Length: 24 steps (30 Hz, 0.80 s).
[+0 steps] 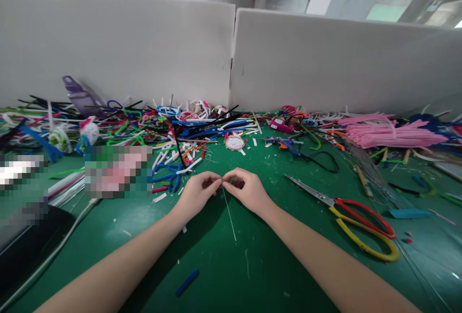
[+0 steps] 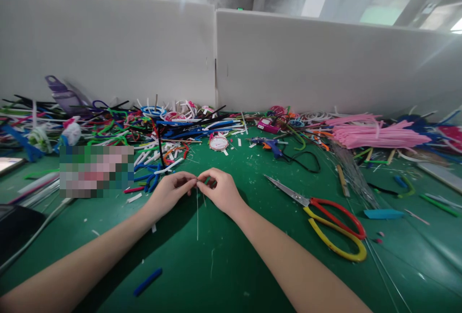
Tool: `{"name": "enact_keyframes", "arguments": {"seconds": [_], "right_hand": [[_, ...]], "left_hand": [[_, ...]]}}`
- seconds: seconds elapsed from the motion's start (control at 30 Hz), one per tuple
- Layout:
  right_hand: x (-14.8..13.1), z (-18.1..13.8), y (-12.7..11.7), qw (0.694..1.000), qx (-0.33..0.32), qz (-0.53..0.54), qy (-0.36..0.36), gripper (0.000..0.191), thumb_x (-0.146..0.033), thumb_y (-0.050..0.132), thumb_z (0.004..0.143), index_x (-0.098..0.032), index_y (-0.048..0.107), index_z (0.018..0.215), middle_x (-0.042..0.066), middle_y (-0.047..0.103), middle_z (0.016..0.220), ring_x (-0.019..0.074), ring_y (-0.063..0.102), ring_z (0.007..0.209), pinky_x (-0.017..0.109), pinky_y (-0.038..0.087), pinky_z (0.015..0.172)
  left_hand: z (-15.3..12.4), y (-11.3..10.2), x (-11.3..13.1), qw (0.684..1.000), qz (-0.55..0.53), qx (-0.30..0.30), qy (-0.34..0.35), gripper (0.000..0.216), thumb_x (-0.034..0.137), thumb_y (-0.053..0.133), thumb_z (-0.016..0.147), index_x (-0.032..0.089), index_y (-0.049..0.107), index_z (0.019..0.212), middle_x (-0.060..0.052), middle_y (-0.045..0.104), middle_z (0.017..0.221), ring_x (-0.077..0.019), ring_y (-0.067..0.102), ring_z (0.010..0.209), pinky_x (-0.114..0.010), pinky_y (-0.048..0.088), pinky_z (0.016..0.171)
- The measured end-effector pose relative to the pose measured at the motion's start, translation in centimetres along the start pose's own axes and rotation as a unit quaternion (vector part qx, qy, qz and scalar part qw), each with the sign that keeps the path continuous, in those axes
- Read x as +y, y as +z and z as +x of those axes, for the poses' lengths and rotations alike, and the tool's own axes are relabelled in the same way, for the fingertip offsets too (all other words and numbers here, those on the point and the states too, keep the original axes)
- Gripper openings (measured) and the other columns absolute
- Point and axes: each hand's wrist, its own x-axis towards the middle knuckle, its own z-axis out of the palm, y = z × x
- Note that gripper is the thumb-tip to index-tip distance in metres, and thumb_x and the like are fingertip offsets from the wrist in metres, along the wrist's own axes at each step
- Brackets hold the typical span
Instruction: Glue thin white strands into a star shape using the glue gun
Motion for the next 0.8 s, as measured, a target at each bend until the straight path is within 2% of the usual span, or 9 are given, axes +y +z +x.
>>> {"name": "enact_keyframes", "arguments": {"seconds": [0.17,0.33,0.53,0.8], "right_hand": [[0.07,0.07,0.23,1.000,0.005,-0.016,0.001,0.010,-0.027,0.058,0.075,-0.019,0.062,0.081,0.000,0.060,0.076,0.0086,0.049,0.058,0.022,0.042,0.055],[-0.04,0.10,0.21,0.999,0.006,-0.033,-0.009,0.012,-0.028,0.055,0.079,-0.019,0.063,0.081,0.001,0.059,0.075,0.0093,0.052,0.061,0.023,0.042,0.057],[-0.21,0.08,0.10,0.999,0.000,-0.030,-0.023,0.012,-0.024,0.054,0.079,-0.019,0.065,0.080,0.000,0.059,0.074,0.0089,0.052,0.061,0.022,0.041,0.057],[-0.14,-0.04,0.55,1.000,0.018,-0.018,-0.015,0.009,-0.024,0.056,0.075,-0.018,0.062,0.075,0.001,0.060,0.071,0.0096,0.053,0.060,0.022,0.043,0.056]], "left_hand": [[0.10,-0.01,-0.18,1.000,0.012,0.004,0.008,0.023,0.036,0.052,0.079,0.016,0.062,0.084,0.000,0.058,0.064,-0.0116,0.054,0.057,-0.022,0.040,0.054],[0.22,-0.17,-0.21,0.999,-0.020,0.023,-0.039,0.024,0.036,0.057,0.076,0.016,0.065,0.087,0.001,0.057,0.059,-0.0103,0.051,0.052,-0.020,0.037,0.048],[0.24,-0.13,0.06,0.995,-0.063,0.029,-0.064,0.026,0.036,0.060,0.073,0.015,0.065,0.088,0.000,0.060,0.060,-0.0115,0.054,0.055,-0.021,0.040,0.051],[0.18,-0.03,-0.20,0.999,-0.033,0.001,-0.036,0.025,0.039,0.053,0.078,0.016,0.062,0.079,0.001,0.057,0.058,-0.0109,0.052,0.055,-0.021,0.038,0.052]]}}
